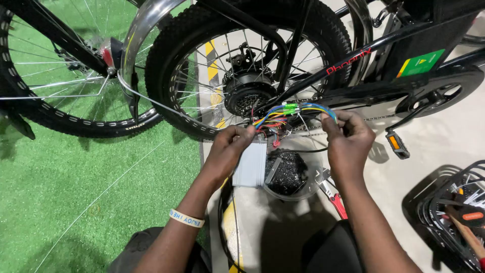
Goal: The person organizes and secures the wiring harness of an electric bicycle using zip ties. They connect various colored wires to a controller unit and route them along the frame, then use a zip tie gun to fasten the cables securely to the bicycle frame near the rear wheel.
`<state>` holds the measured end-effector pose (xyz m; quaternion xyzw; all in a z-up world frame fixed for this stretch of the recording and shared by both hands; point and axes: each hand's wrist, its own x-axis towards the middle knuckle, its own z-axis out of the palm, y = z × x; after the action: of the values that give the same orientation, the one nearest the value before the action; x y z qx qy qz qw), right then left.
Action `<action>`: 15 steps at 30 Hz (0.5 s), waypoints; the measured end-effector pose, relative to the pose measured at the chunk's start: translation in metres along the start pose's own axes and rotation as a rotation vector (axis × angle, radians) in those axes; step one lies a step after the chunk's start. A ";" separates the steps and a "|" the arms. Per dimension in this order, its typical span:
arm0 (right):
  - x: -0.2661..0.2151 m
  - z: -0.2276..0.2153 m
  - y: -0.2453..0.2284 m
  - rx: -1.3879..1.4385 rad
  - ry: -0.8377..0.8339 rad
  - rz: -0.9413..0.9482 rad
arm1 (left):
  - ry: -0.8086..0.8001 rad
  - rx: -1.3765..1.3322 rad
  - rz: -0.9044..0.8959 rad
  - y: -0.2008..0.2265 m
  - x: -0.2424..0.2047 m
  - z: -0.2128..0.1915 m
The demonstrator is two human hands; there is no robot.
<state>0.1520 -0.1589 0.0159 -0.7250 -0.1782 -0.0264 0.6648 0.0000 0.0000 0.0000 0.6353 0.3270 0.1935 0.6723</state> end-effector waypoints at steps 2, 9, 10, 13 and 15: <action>0.000 0.002 0.003 -0.032 -0.035 0.058 | -0.015 -0.096 -0.030 0.026 -0.013 0.000; -0.004 0.006 0.004 -0.174 -0.302 0.167 | -0.133 -0.388 -0.124 0.034 -0.010 -0.039; -0.006 0.007 0.005 -0.174 -0.303 0.167 | -0.132 -0.388 -0.125 0.035 -0.013 -0.042; -0.011 0.013 -0.002 -0.283 -0.508 0.194 | -0.155 -0.721 -0.016 0.050 -0.022 -0.051; -0.016 0.018 -0.014 -0.391 -0.707 0.215 | -0.115 -0.814 0.160 0.073 -0.031 -0.055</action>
<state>0.1294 -0.1448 0.0224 -0.8166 -0.3102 0.2602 0.4113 -0.0486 0.0281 0.0787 0.3510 0.1355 0.3230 0.8684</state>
